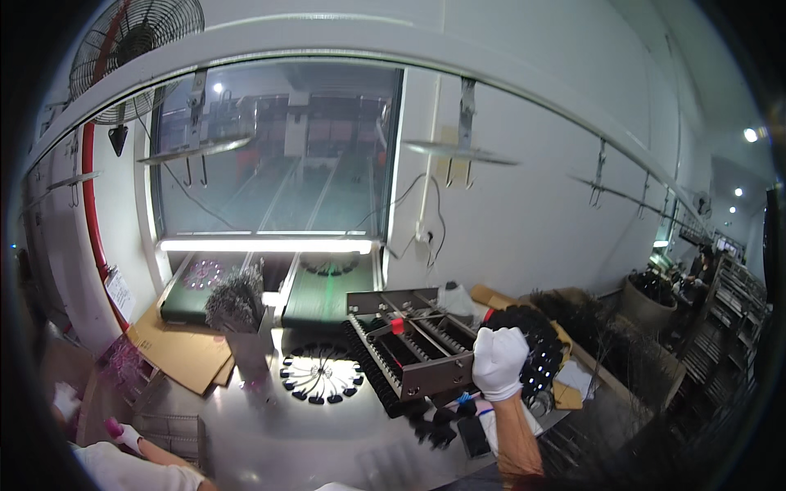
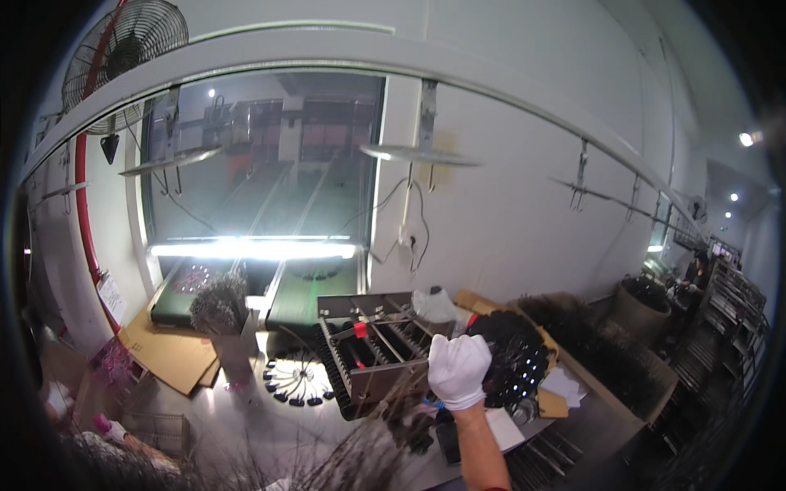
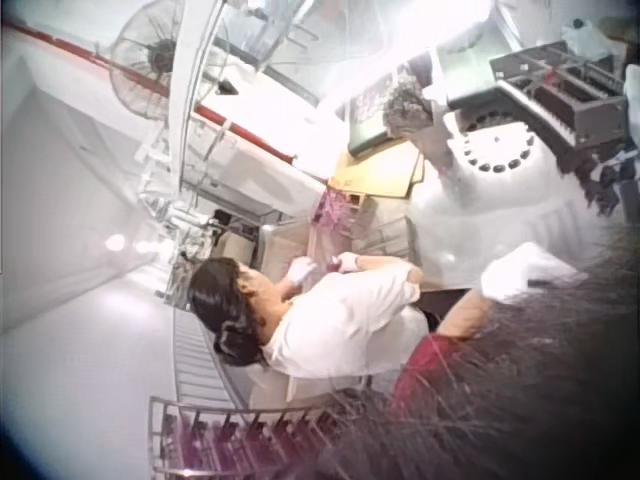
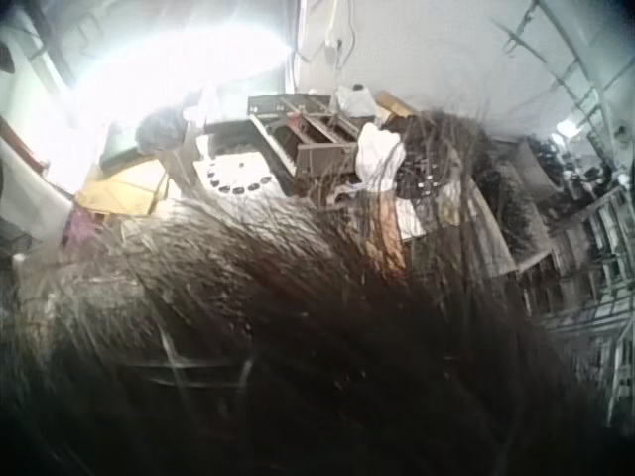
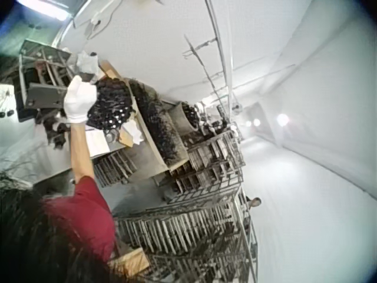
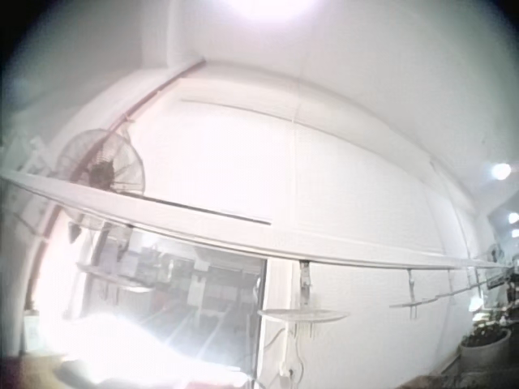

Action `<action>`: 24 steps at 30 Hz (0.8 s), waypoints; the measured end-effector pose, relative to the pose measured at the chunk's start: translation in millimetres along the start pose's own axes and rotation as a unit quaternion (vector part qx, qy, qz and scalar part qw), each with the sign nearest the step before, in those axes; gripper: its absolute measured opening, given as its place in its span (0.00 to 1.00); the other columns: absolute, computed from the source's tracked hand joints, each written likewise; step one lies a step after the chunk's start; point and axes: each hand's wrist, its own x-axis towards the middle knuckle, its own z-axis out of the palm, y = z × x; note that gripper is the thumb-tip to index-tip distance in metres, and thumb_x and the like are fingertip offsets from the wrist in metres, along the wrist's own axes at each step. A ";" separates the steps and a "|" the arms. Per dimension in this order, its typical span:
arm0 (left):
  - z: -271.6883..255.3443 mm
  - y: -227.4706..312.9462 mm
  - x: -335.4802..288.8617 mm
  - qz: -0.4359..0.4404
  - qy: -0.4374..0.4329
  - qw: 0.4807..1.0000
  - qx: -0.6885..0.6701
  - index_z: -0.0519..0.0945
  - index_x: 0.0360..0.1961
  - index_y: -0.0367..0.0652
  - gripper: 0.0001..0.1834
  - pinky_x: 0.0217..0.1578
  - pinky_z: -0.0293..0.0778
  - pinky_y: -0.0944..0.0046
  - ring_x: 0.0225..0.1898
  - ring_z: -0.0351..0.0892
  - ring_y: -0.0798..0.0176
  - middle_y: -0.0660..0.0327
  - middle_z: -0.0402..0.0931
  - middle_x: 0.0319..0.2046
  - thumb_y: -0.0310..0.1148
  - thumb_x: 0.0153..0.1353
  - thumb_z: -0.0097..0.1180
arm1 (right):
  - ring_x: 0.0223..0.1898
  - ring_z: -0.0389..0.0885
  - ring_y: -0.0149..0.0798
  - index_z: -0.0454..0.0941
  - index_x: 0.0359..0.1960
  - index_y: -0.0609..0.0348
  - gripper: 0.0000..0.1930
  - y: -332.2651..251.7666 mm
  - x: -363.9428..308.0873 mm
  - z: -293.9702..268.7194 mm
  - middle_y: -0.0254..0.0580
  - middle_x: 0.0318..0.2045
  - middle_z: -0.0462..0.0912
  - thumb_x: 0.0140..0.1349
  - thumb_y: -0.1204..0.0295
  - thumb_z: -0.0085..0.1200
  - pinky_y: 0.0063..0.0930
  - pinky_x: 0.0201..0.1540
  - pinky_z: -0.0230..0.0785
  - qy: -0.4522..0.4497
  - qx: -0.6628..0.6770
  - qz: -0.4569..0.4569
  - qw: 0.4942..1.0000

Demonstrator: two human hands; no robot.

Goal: The person assembles small black and pink decorative items by inserting them into metal racks. They handle the items one by one, arranging them in rows on the racks and occasionally moving the racks to different positions on the table.

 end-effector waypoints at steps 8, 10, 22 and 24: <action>-45.6 -145.5 -66.8 -0.091 0.327 0.911 -0.232 0.82 0.55 0.32 0.16 0.48 0.87 0.56 0.48 0.90 0.52 0.48 0.88 0.48 0.36 0.81 0.52 | 0.20 0.69 0.49 0.78 0.29 0.61 0.08 27.4 158.4 -43.0 0.43 0.18 0.69 0.69 0.77 0.53 0.43 0.29 0.60 0.160 -0.056 -0.149 0.974; -51.7 -164.6 -53.4 -0.075 0.349 0.883 -0.304 0.82 0.54 0.31 0.16 0.48 0.87 0.56 0.47 0.90 0.52 0.47 0.88 0.48 0.34 0.80 0.53 | 0.20 0.71 0.46 0.82 0.35 0.60 0.05 41.7 190.6 -31.1 0.41 0.18 0.71 0.69 0.76 0.55 0.40 0.28 0.62 0.201 -0.108 -0.162 0.960; -3.6 -183.6 1.1 -0.108 0.275 0.953 -0.061 0.86 0.50 0.37 0.12 0.48 0.86 0.56 0.46 0.90 0.53 0.50 0.89 0.46 0.31 0.74 0.57 | 0.24 0.76 0.47 0.83 0.38 0.51 0.07 75.7 176.3 32.2 0.40 0.25 0.80 0.75 0.67 0.55 0.45 0.30 0.64 0.160 -0.145 -0.072 0.974; 0.9 -170.6 16.9 -0.035 0.179 0.966 0.181 0.87 0.49 0.38 0.11 0.49 0.85 0.56 0.46 0.90 0.54 0.51 0.89 0.46 0.31 0.71 0.58 | 0.37 0.83 0.55 0.83 0.49 0.57 0.13 50.0 187.7 -14.9 0.54 0.38 0.84 0.75 0.62 0.56 0.52 0.43 0.73 0.210 -0.097 -0.115 0.966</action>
